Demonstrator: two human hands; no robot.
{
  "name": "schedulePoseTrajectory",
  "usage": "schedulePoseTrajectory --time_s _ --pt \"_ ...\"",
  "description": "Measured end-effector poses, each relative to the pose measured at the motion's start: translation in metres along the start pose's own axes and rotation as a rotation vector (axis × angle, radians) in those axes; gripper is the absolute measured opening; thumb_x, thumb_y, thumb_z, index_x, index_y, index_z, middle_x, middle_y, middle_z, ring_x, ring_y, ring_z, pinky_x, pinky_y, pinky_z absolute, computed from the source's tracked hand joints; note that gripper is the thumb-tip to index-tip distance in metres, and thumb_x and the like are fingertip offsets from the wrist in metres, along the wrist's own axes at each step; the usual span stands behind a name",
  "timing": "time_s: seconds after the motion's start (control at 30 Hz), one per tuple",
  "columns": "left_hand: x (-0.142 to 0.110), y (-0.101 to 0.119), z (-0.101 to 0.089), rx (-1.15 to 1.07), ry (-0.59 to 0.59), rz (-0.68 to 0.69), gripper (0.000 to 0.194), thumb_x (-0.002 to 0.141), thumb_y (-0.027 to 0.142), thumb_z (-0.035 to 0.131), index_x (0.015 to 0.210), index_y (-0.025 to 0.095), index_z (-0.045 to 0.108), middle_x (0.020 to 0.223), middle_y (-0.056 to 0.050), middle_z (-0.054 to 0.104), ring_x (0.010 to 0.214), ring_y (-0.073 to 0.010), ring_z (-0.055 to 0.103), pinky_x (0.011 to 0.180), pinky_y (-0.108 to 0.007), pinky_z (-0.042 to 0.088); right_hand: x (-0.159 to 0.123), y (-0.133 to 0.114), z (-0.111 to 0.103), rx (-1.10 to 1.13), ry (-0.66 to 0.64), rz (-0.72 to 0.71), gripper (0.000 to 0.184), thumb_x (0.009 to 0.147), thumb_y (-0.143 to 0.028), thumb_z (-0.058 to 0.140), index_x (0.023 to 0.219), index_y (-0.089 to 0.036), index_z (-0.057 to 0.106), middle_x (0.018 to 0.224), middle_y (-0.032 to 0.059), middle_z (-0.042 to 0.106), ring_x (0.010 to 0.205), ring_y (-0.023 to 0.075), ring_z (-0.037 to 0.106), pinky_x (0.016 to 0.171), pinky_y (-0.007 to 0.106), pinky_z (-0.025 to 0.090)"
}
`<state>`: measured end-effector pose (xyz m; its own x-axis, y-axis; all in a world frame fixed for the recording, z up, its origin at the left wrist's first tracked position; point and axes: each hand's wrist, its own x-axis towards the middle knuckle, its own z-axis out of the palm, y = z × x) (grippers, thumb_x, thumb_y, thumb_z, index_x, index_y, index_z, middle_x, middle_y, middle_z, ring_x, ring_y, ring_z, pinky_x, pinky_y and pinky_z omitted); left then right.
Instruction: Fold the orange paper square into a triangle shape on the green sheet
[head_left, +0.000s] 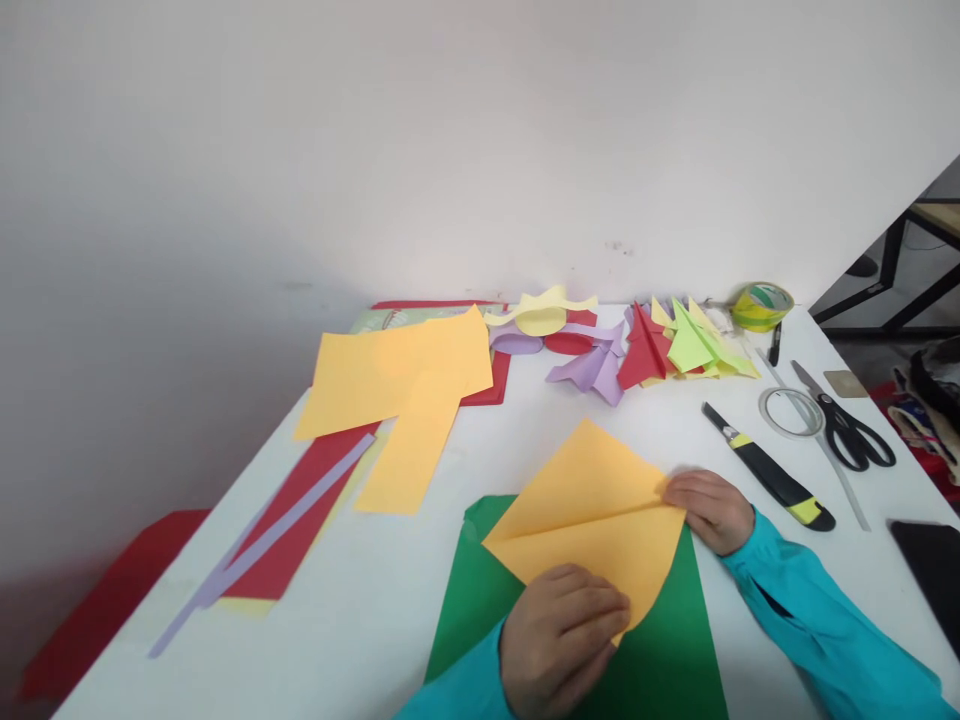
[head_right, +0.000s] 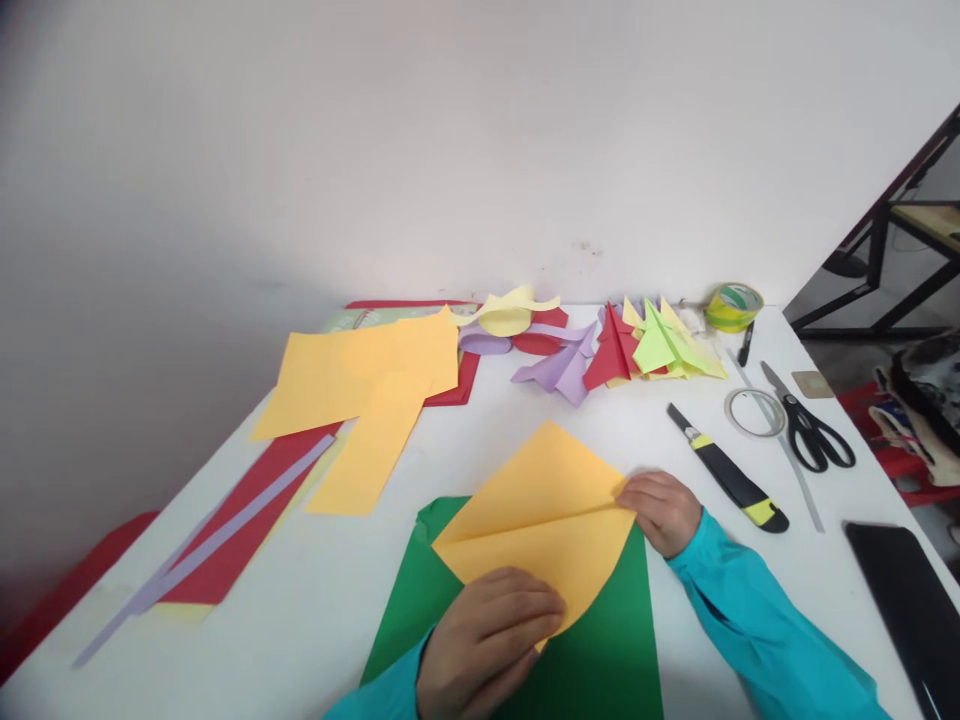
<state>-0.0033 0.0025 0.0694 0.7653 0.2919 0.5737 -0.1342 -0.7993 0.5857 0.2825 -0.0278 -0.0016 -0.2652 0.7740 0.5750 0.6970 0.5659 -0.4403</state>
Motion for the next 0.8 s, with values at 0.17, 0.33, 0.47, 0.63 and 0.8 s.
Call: schedulePoseTrajectory --time_s 0.17,0.33,0.47,0.63,0.8 --pt "-0.009 0.009 0.012 -0.057 0.034 -0.069 0.027 0.086 0.014 0.049 0.112 0.015 0.055 0.093 -0.012 0.07 0.087 -0.0173 0.065 0.074 -0.029 0.053 -0.001 -0.005 -0.007 -0.135 -0.016 -0.075 0.031 0.091 -0.019 0.045 0.116 -0.025 0.063 0.102 0.0066 0.071 0.102 0.0198 0.063 0.086 0.038 0.05" --pt "-0.022 0.004 0.027 0.055 0.081 -0.069 0.018 0.091 0.019 0.041 0.092 0.019 0.06 0.084 -0.005 0.07 0.081 -0.0139 0.065 0.096 -0.037 0.045 -0.001 -0.021 -0.019 -0.355 -0.042 -0.113 0.039 0.087 -0.013 0.047 0.121 -0.025 0.06 0.106 0.0051 0.071 0.107 0.0202 0.062 0.09 0.038 0.048" --pt "-0.028 -0.004 0.02 0.129 -0.031 -0.05 0.039 0.095 0.042 0.035 0.072 0.019 0.057 0.085 -0.006 0.069 0.083 -0.0192 0.062 0.081 -0.039 0.05 -0.002 -0.04 -0.031 -0.288 -0.15 -0.046 0.045 0.08 -0.017 0.045 0.123 -0.02 0.059 0.115 0.0084 0.067 0.117 0.0253 0.055 0.097 0.046 0.043" --pt "-0.013 -0.023 0.009 0.482 -0.09 -0.221 0.024 0.094 0.023 0.04 0.097 0.016 0.063 0.104 -0.012 0.067 0.087 -0.0205 0.061 0.076 -0.036 0.051 0.014 -0.066 -0.03 -0.315 -0.174 0.043 0.041 0.083 -0.017 0.044 0.122 -0.016 0.057 0.116 0.0101 0.065 0.116 0.0242 0.054 0.098 0.047 0.041" --pt "-0.005 -0.046 0.023 0.718 -0.35 -0.207 0.059 0.089 0.049 0.05 0.134 0.012 0.045 0.137 -0.014 0.05 0.13 -0.0324 0.039 0.104 -0.054 0.034 0.037 -0.08 0.008 -0.428 -0.229 0.071 0.039 0.09 -0.021 0.043 0.125 -0.013 0.056 0.132 0.0094 0.055 0.129 0.0238 0.041 0.105 0.041 0.036"
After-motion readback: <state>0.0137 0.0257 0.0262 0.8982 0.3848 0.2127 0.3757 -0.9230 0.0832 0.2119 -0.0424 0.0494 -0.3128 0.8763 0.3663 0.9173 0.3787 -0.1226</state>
